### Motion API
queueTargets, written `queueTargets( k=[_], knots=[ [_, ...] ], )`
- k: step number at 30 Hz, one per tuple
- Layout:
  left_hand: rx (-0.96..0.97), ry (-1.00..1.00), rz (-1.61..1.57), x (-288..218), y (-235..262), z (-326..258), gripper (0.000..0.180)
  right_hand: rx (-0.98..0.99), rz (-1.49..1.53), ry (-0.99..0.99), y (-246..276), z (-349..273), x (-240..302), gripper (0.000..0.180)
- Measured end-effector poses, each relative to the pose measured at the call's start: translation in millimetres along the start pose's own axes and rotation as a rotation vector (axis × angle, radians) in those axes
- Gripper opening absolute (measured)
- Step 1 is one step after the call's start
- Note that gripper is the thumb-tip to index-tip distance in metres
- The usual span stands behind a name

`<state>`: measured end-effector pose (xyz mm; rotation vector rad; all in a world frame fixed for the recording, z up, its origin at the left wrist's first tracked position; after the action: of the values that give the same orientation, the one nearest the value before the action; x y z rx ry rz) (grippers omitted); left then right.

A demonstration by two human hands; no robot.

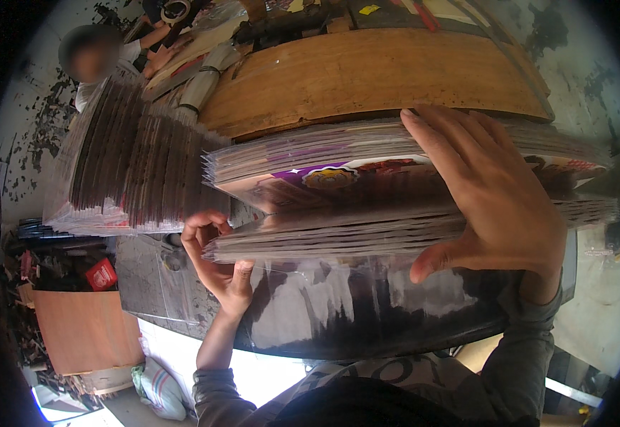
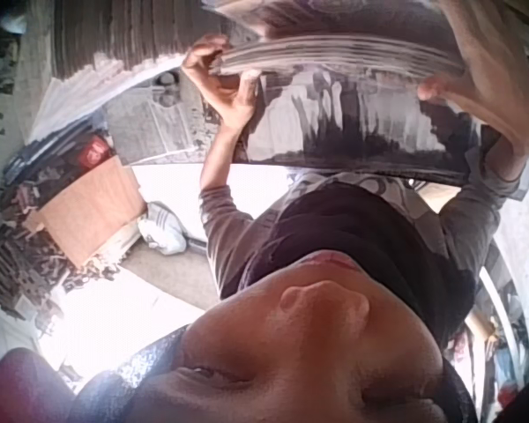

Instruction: The person folds printed cardstock food product packaging by hand, picking up one sheet at a time from a stack, aligning it on the work surface, and folding it along pre-scored lines.

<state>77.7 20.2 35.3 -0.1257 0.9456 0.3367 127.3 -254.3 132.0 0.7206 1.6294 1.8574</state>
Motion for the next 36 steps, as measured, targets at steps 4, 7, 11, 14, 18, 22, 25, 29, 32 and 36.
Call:
queueTargets(
  k=[4,7,11,14,18,22,25,29,32,36],
  knots=[
    [0.166,0.129,0.032,7,5,1,0.104,-0.007,0.0,-0.001,0,0,0,0.121],
    [0.223,0.152,0.025,9,6,1,0.107,0.023,-0.101,-0.013,-6,-1,-3,0.133],
    [0.154,0.156,-0.019,2,3,2,0.089,0.024,-0.09,-0.006,-6,-2,-2,0.133],
    [0.117,0.12,0.01,5,4,0,0.073,0.03,-0.081,-0.009,-4,-4,-2,0.133],
    [0.128,0.098,0.044,9,6,-1,0.066,0.033,-0.058,-0.011,-4,-2,-2,0.132],
    [0.146,0.027,-0.021,10,2,3,0.064,0.037,-0.061,-0.009,-4,-2,-2,0.132],
    [0.149,0.04,-0.016,8,2,2,0.065,0.041,-0.055,-0.011,-4,-1,-3,0.132],
    [0.092,0.047,0.033,4,1,1,0.065,0.027,-0.046,-0.012,-4,-2,-3,0.132],
    [0.036,0.021,0.01,6,6,-3,0.076,0.024,-0.056,-0.012,-4,-2,-2,0.132],
    [0.1,0.042,0.036,2,5,1,0.096,0.031,-0.057,-0.008,-2,-3,-2,0.132]
  ],
)
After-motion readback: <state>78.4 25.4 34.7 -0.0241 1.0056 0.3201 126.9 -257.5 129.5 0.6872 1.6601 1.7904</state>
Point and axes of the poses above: each hand's wrist, its own z-axis towards the middle knuckle, its own y-axis out of the back of the hand, x = y × z, the point moved 3 cm from there along z, towards the middle knuckle
